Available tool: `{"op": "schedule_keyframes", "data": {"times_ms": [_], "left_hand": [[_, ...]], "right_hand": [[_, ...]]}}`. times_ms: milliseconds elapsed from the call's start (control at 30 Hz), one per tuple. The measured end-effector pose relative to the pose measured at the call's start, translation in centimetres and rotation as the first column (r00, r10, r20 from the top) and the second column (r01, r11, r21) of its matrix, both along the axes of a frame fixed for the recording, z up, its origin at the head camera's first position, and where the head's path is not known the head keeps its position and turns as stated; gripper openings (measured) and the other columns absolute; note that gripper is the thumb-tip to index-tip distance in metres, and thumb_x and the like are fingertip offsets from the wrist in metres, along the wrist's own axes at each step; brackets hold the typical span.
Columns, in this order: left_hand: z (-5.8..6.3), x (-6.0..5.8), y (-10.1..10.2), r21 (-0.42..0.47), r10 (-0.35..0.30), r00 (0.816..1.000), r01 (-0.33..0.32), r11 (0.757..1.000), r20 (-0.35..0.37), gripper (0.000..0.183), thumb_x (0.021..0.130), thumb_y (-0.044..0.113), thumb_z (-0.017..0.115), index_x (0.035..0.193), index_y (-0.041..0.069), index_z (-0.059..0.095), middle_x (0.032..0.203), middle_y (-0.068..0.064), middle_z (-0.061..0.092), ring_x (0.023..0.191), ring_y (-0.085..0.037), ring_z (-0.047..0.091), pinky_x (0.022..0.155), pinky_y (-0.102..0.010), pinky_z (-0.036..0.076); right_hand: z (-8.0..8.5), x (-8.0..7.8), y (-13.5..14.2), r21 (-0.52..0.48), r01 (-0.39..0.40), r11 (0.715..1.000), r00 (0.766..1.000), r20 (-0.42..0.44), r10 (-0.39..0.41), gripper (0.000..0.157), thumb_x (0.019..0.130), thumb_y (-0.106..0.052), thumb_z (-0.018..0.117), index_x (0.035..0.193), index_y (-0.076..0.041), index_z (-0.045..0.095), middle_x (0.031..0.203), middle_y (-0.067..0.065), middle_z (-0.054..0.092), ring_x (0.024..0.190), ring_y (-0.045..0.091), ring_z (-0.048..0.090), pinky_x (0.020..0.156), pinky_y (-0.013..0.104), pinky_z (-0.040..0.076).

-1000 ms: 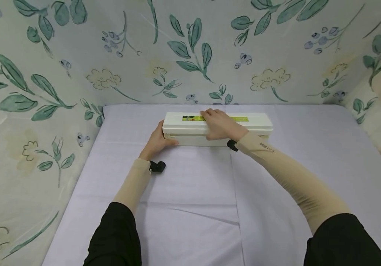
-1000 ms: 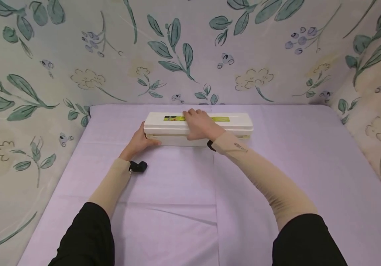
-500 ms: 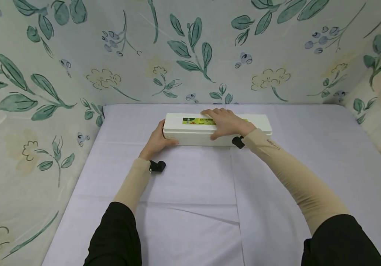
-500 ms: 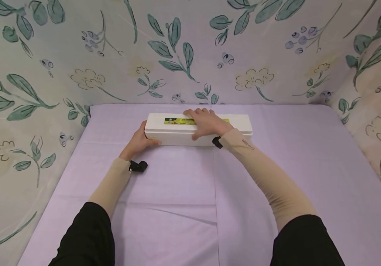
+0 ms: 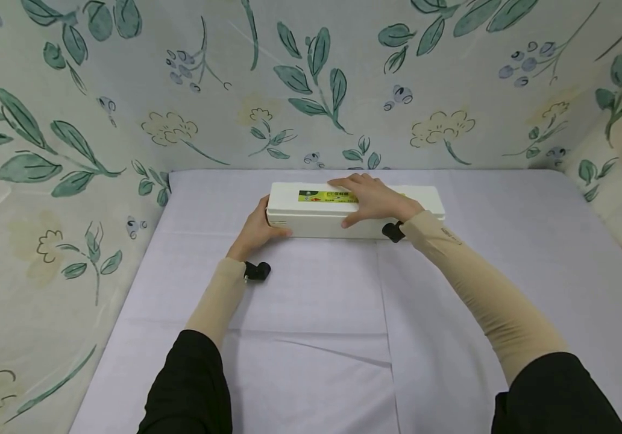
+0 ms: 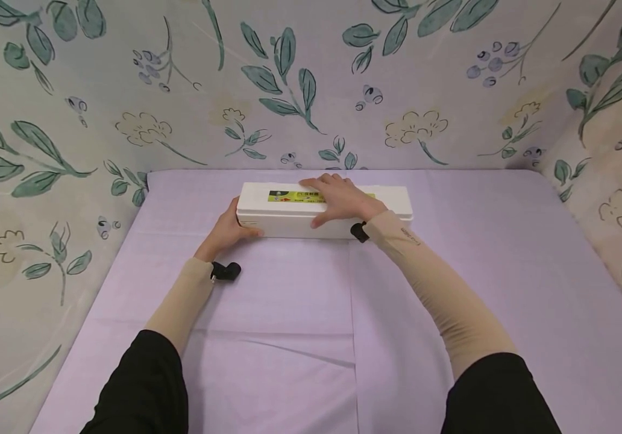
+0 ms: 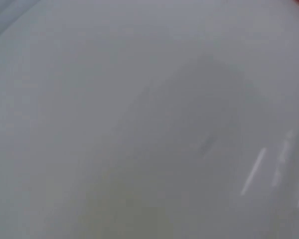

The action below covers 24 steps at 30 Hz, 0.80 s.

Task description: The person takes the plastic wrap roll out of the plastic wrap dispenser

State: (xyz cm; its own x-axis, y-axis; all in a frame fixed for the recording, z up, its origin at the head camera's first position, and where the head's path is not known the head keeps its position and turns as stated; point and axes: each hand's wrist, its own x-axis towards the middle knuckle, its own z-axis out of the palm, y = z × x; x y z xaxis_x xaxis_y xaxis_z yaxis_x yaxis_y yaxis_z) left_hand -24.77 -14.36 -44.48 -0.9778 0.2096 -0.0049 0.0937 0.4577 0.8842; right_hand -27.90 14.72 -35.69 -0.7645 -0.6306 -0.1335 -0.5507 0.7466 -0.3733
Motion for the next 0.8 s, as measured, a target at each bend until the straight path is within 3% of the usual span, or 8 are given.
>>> {"op": "schedule_keyframes", "data": {"times_ms": [233,467,800], "left_hand": [[-0.08,-0.09,0.03,0.001,0.004,1.0,-0.004,1.0,0.011,0.105,0.071,0.013,0.086,0.15,0.005,0.019,0.143,-0.015,0.042,0.13,-0.028,0.04,0.109,-0.04,0.028],[0.02,0.0,0.06,0.027,0.0,1.0,0.0,1.0,0.022,0.105,0.07,0.013,0.086,0.15,0.005,0.019,0.145,-0.014,0.039,0.133,-0.026,0.037,0.11,-0.037,0.026],[-0.27,-0.24,-0.18,0.03,-0.001,1.0,0.001,1.0,0.0,0.101,0.069,0.011,0.087,0.147,0.002,0.024,0.138,-0.016,0.046,0.126,-0.029,0.043,0.108,-0.042,0.03]], "right_hand": [[-0.37,-0.21,0.26,-0.005,-0.002,1.0,1.0,-0.026,0.001,0.096,0.073,-0.047,0.08,0.151,-0.019,0.03,0.148,0.015,0.033,0.132,0.033,0.029,0.106,0.059,0.019],[0.06,-0.35,0.75,-0.007,0.002,1.0,0.992,-0.124,-0.003,0.097,0.072,-0.05,0.08,0.151,-0.021,0.031,0.146,0.015,0.035,0.135,0.034,0.026,0.107,0.059,0.018],[0.15,0.02,0.77,-0.034,-0.033,0.999,0.993,-0.115,0.029,0.097,0.072,-0.049,0.08,0.152,-0.023,0.029,0.144,0.01,0.038,0.134,0.031,0.028,0.109,0.056,0.017]]}}
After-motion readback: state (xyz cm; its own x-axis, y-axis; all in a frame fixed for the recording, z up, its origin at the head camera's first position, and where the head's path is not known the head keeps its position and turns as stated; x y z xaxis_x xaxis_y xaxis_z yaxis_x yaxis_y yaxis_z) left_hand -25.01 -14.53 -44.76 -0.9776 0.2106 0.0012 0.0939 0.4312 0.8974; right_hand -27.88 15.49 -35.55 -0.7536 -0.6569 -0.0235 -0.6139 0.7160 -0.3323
